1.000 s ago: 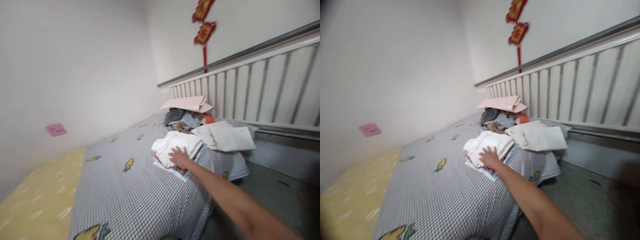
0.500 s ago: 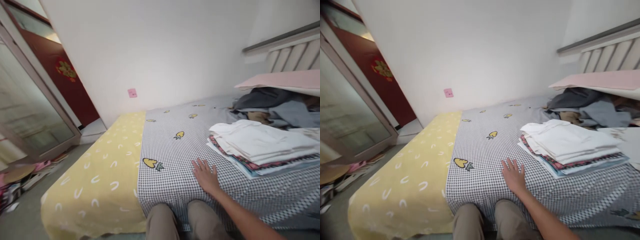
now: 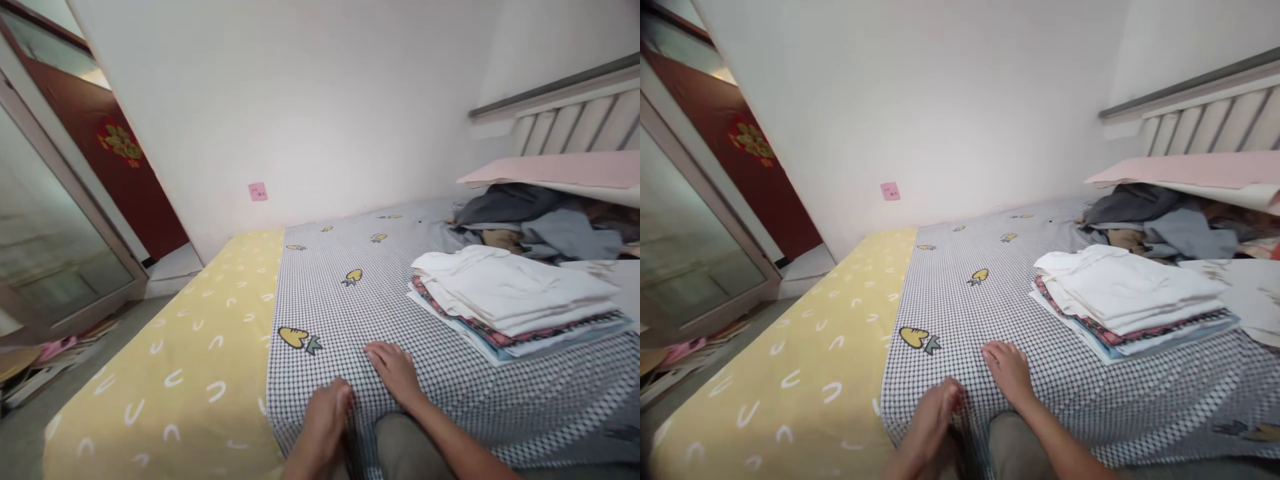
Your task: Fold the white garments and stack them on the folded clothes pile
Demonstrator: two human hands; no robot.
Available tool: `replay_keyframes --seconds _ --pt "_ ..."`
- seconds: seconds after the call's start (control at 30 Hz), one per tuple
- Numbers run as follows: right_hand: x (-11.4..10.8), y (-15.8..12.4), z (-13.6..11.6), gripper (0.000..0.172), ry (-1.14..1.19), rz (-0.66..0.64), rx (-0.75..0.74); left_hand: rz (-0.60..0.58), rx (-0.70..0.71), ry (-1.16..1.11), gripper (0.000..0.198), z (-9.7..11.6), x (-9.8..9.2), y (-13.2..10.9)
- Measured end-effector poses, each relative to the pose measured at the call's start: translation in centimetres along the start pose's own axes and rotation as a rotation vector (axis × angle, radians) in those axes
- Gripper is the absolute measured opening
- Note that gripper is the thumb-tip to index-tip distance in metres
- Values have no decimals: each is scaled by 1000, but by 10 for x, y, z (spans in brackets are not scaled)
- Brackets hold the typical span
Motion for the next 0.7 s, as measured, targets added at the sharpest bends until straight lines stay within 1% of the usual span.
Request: replay_keyframes --seconds 0.07,0.13,0.2,0.27,0.33,0.37,0.43,0.5,0.53,0.6,0.7 --pt "-6 15 4 55 372 76 155 131 -89 -214 69 -5 -31 37" --pt "-8 26 10 63 737 173 321 214 -212 -371 76 -12 -47 69" --pt "-7 31 15 68 984 276 449 297 -304 -436 81 -19 -50 89" --pt "-4 30 17 69 1094 347 501 398 -371 -467 81 -27 -46 95" --pt "1 26 16 68 1060 346 469 501 -399 -447 77 -33 -38 90" --pt "4 24 15 67 996 315 421 539 -394 -417 74 -34 -34 85" --pt "11 19 12 65 824 232 301 575 -364 -306 68 -34 -26 77" --pt "16 15 11 66 687 175 218 571 -329 -157 63 -32 -21 74" --pt "17 15 12 67 652 168 203 560 -320 -96 61 -30 -18 74" --pt "18 15 14 69 639 168 202 538 -304 -3 59 -29 -16 75" --pt "15 16 12 72 677 184 224 520 -315 31 59 -31 -14 78"
Point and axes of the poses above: each hand's wrist, its own y-axis towards the middle knuckle, its own x-axis out of the palm, z = x × y, the point moved 4 cm from there along y, towards the middle knuckle, and after that the axes turned 4 degrees about y, right-handed, at the moved point
